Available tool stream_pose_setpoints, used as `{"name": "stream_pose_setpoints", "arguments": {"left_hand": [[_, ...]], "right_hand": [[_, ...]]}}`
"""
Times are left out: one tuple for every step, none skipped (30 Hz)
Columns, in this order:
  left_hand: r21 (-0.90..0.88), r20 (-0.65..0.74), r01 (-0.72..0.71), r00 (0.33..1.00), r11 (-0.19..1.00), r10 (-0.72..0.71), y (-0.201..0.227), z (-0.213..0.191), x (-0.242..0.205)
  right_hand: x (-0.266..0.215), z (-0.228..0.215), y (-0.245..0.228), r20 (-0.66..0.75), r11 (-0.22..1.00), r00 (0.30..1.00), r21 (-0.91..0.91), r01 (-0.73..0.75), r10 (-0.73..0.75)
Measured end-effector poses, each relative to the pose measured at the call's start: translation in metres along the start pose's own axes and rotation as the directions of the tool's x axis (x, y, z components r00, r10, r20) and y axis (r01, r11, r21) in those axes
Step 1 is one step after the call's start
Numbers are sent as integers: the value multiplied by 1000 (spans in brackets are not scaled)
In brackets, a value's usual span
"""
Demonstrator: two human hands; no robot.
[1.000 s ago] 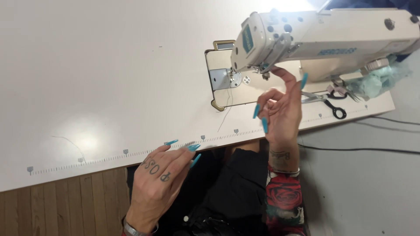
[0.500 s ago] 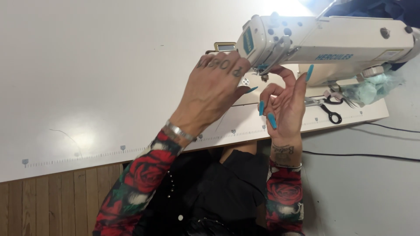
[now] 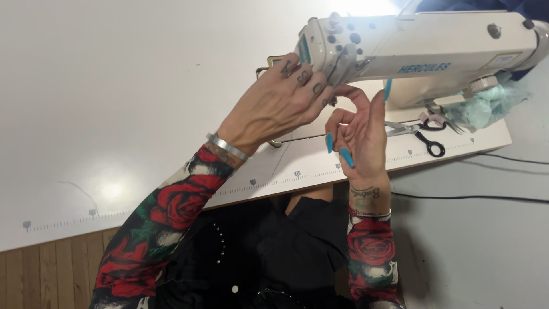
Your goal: Threading an industrial sewing machine and preparing fabric for stitching
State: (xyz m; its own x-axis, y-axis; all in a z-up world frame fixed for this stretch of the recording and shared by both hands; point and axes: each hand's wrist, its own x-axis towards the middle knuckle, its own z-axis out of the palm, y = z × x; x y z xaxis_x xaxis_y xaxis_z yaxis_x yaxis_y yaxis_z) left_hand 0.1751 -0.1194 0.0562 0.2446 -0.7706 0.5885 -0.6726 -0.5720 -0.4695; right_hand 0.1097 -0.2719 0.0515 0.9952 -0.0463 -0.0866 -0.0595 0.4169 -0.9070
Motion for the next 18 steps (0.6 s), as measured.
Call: {"name": "stream_pose_setpoints", "arguments": {"left_hand": [[39,52,-31,998,999,29,2,1,0],[35,50,-40,998,999,38,2,1,-1],[-74,79,-17,997,997,23,1,2,-2],[-182,109,13,994,983,7,1,1,-4],[-188,106,8,994,982,12,1,-2,-8],[-236,123,25,992,971,4,-1,-5,-11],[-284,139,43,990,958,-3,-2,-9,-16],[-277,139,47,990,960,-8,-2,-14,-22],[-284,137,84,989,955,-46,-2,-19,-28],[-293,139,122,987,948,-84,-2,-25,-36],[-288,142,128,986,949,-90,1,-19,-47],[-345,9,176,983,922,-185,6,-13,-58],[-405,-120,212,952,890,-282,10,-7,-69],[-402,-120,217,951,889,-286,14,-8,-77],[-415,-145,238,935,878,-323,18,-8,-86],[-427,-173,258,918,867,-358,21,-9,-93],[-424,-175,261,916,867,-362,24,-10,-96],[-439,-180,270,908,857,-378,27,-13,-100]], "right_hand": [[1,-2,1,15,1000,1000,-5,0,0],[1,-2,0,7,1000,1000,-1,3,-3],[1,-2,-1,3,1000,1000,-3,1,-1],[0,-2,-2,0,1000,1000,-8,-4,4],[-3,-1,-3,-7,1000,1000,-8,-2,2],[-4,0,-6,-16,999,1000,-41,26,-27],[-5,1,-8,-23,996,998,-74,54,-56],[-6,2,-11,-15,996,998,-76,56,-57],[-8,4,-13,-21,994,997,-84,70,-72],[-9,6,-14,-28,993,996,-92,79,-82],[-6,3,-10,-21,993,997,-92,77,-79],[-4,-1,-6,-36,983,992,-144,111,-118],[-3,-4,-1,-50,970,986,-196,144,-157],[-4,-4,1,-45,970,987,-199,143,-155],[-6,-4,2,-95,970,980,-188,156,-176],[-6,-3,4,-145,969,969,-178,171,-198],[-9,-2,5,-139,968,970,-180,172,-199],[-12,-2,8,-177,959,954,-193,207,-242]]}}
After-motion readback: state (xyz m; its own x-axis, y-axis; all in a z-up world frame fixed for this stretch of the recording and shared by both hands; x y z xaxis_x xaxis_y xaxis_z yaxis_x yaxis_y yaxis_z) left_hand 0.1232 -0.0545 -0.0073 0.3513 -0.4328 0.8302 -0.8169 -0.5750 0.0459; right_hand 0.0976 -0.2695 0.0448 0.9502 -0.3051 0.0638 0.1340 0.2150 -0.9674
